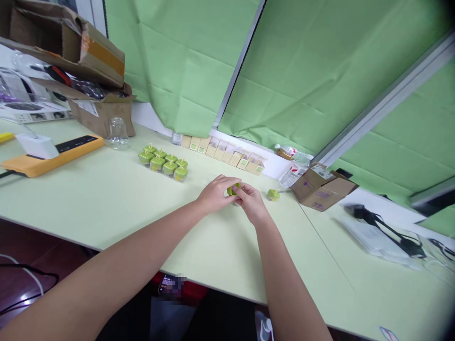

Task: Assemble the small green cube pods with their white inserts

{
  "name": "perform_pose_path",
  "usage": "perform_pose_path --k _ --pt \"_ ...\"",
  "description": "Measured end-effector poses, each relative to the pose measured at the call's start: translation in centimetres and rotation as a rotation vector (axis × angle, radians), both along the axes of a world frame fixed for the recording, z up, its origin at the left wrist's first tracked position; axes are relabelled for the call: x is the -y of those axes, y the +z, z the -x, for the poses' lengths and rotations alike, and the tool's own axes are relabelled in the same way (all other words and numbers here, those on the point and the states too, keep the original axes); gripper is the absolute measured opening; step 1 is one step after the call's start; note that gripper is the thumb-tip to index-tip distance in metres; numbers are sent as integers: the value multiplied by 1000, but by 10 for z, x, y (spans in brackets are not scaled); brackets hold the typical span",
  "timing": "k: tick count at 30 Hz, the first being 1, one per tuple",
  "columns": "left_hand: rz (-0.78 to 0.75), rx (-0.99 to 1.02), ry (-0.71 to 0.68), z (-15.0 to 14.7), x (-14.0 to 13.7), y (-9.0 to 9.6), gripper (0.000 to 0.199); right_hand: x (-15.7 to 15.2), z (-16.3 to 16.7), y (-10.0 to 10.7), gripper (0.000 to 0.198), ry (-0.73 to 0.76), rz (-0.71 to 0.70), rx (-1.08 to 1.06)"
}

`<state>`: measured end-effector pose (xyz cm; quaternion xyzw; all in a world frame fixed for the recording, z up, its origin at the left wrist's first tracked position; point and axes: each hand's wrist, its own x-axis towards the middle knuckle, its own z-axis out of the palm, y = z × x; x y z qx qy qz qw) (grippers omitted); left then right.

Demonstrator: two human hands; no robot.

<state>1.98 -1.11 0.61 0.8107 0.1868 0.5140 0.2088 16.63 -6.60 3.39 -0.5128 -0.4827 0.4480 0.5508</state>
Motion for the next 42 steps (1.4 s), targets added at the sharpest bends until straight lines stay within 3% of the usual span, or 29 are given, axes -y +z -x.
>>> perform_pose_path --k 2,4,7,9,13,20,27,39,42 --pt "61 17 -44 -1 2 0 55 0 0 -1 29 2 8 -63" --pt "219 68 -104 -2 1 0 61 -1 -2 -2 28 8 20 -127" --pt "591 159 -253 -4 -6 0 46 -3 -4 -4 28 28 48 -204" --pt "757 180 -311 -4 -12 0 34 -5 -5 -5 29 43 63 -223" --pt "879 192 -262 -3 -18 1 30 -6 -4 -7 30 47 49 -211" --pt "1063 320 -314 1 -14 5 17 -1 3 1 35 27 39 -145" --pt "1010 258 -331 3 -16 3 21 0 7 3 32 60 14 -193" --pt "992 226 -300 3 -19 2 22 4 14 9 34 -17 -29 -145" --pt "871 219 -233 2 -18 -1 36 1 7 8 36 -94 -7 -131"
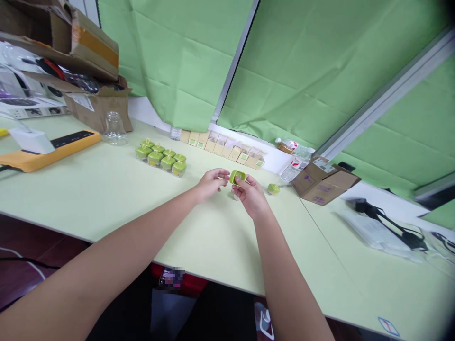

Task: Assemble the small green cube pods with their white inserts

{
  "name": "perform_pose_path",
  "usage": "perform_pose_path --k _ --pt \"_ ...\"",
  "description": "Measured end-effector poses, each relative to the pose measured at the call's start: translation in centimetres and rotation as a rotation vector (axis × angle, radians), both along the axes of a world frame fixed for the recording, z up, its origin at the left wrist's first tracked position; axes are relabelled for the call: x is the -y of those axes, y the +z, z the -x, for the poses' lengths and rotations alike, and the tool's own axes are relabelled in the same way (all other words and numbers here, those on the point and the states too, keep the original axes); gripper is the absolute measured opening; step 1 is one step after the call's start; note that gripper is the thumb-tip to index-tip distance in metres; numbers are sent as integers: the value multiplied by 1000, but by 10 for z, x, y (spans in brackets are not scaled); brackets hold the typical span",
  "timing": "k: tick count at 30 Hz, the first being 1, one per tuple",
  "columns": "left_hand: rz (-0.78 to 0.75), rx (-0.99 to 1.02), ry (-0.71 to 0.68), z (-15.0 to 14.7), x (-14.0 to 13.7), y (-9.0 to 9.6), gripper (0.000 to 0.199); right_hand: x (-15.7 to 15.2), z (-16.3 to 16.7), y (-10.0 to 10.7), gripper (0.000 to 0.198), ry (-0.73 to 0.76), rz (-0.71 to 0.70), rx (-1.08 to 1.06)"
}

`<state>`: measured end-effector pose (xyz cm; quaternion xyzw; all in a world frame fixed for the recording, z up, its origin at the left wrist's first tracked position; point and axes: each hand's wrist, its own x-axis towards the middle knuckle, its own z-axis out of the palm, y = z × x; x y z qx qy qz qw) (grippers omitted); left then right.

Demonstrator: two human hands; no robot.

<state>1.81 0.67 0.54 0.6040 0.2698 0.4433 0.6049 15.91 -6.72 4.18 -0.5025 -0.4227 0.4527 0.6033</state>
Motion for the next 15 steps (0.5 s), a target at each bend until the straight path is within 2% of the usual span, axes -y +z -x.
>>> perform_pose_path --k 3,5,6,10,15 --pt "-326 -82 65 0 8 0 61 -1 -5 -1 37 -23 35 72" --pt "-527 -131 66 0 15 1 68 0 -6 -1 35 38 56 117" --pt "-579 -145 65 0 19 1 66 1 -5 -1 33 72 61 128" --pt "-582 -172 84 -2 26 5 52 4 -5 1 25 126 64 113" --pt "-595 -182 132 -3 28 7 54 5 -5 0 24 193 85 161"
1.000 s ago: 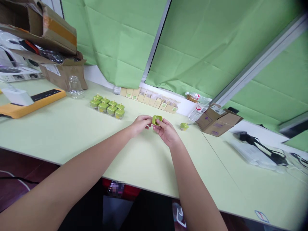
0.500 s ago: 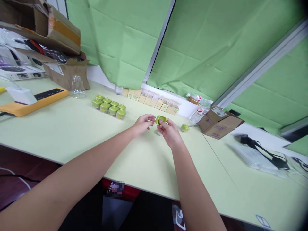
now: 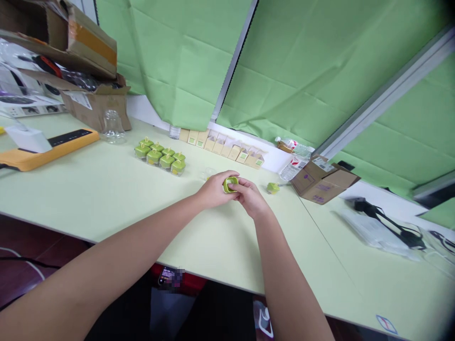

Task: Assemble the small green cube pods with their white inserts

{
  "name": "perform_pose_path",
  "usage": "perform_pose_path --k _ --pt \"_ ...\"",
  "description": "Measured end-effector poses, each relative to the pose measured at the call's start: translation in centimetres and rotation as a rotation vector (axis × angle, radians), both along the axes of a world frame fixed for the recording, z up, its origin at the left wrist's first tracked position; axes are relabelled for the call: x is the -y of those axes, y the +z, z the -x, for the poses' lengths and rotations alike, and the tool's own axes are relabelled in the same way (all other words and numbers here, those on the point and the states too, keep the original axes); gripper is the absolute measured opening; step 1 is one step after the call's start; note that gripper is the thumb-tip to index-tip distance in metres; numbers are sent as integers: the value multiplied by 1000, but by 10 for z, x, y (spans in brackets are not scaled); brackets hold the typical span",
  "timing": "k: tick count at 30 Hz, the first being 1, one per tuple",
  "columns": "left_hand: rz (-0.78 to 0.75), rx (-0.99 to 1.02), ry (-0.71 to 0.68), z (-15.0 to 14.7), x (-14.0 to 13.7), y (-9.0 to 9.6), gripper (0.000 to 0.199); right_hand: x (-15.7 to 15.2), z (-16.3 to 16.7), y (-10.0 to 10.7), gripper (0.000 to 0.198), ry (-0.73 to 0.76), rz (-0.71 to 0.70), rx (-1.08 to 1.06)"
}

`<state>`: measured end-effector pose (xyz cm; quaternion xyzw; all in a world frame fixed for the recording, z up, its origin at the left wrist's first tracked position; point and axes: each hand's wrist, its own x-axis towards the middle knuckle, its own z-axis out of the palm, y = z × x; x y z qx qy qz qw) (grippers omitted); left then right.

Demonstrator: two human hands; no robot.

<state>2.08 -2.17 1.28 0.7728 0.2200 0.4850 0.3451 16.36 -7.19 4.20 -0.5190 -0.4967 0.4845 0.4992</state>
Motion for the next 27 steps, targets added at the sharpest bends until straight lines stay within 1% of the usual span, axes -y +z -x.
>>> perform_pose_path --k 2,6,12,15,17,18,20,22,23,24,25,27 --pt "9 -13 9 0 1 1 52 0 1 0 24 11 5 19" --pt "10 -36 12 1 2 2 44 0 3 0 24 -24 -32 86" --pt "47 -78 45 1 1 1 42 -2 3 -1 25 -42 -58 136" --pt "52 -88 68 3 -2 1 37 -1 3 1 28 -39 -109 204" --pt "52 -77 104 4 -4 2 31 -2 0 2 28 -89 -167 270" --pt "49 -67 124 4 -5 2 30 -3 -2 0 28 -144 -203 316" --pt "41 -44 163 5 -7 1 30 -6 -9 -4 27 -304 -273 475" --pt "36 -31 181 5 -9 0 31 -9 -17 -12 32 -446 -309 713" --pt "35 -34 180 5 -9 -1 31 -11 -21 -17 36 -461 -296 831" --pt "34 -43 174 5 -9 -2 31 -12 -23 -21 39 -424 -257 930" --pt "32 -54 168 5 -9 -2 31 -12 -25 -25 38 -355 -202 1008" --pt "31 -79 165 5 -9 -4 30 -12 -25 -31 29 -204 -108 1114"
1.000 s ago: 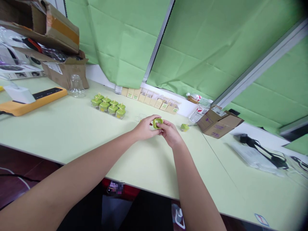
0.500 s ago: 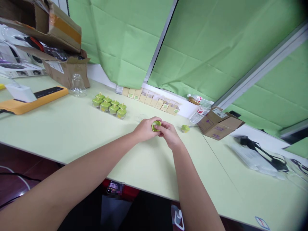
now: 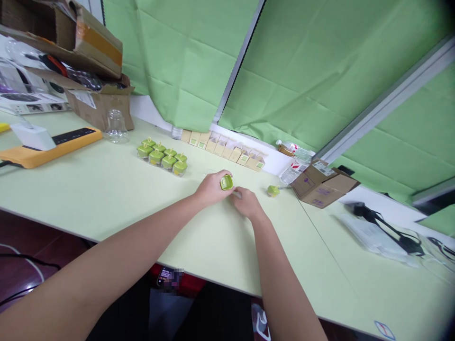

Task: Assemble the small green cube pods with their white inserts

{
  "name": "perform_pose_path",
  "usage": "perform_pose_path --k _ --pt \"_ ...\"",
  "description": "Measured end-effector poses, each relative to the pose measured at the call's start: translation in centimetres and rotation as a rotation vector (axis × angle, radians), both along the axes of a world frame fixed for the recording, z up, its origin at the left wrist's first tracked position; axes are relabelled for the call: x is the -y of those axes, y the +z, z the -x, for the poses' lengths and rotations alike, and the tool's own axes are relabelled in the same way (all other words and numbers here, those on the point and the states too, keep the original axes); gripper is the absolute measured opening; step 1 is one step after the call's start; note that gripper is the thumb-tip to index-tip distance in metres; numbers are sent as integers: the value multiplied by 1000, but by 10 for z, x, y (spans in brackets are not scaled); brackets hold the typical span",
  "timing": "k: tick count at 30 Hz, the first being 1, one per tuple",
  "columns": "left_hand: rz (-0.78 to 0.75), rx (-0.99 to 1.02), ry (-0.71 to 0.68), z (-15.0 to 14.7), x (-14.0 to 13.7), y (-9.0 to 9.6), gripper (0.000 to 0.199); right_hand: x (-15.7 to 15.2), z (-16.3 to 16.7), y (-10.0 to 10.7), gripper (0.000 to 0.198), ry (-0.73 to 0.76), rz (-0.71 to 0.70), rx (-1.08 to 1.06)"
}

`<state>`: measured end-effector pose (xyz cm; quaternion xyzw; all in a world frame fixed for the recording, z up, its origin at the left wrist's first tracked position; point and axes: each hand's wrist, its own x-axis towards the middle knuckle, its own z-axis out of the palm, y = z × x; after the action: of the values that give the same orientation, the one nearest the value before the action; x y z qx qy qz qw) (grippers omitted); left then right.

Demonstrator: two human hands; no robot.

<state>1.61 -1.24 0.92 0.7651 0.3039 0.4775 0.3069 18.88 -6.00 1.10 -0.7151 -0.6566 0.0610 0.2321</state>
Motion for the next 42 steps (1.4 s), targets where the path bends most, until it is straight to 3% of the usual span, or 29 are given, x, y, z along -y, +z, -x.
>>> perform_pose_path --k 2,6,9,11,15,19,23,35,42 --pt "7 -28 8 0 0 -1 30 1 2 -2 24 32 64 58" --pt "11 -78 16 0 -1 -2 29 -1 5 2 26 -70 -12 -52" --pt "7 -88 13 0 -3 -3 28 -3 6 8 32 -156 -139 -348" --pt "12 -97 15 0 -5 -5 27 -3 8 13 38 -130 -187 -632" --pt "31 -121 51 0 -9 -8 27 1 14 24 37 -3 -155 -1139" --pt "41 -142 83 1 -13 -11 23 3 15 29 26 46 -128 -1344" --pt "38 -150 80 1 -13 -12 24 3 14 29 29 80 -127 -1346" --pt "16 -197 76 1 -13 -12 22 8 22 29 43 159 -113 -1063" --pt "-103 -318 129 4 -13 -7 26 9 28 27 40 248 -106 -969"
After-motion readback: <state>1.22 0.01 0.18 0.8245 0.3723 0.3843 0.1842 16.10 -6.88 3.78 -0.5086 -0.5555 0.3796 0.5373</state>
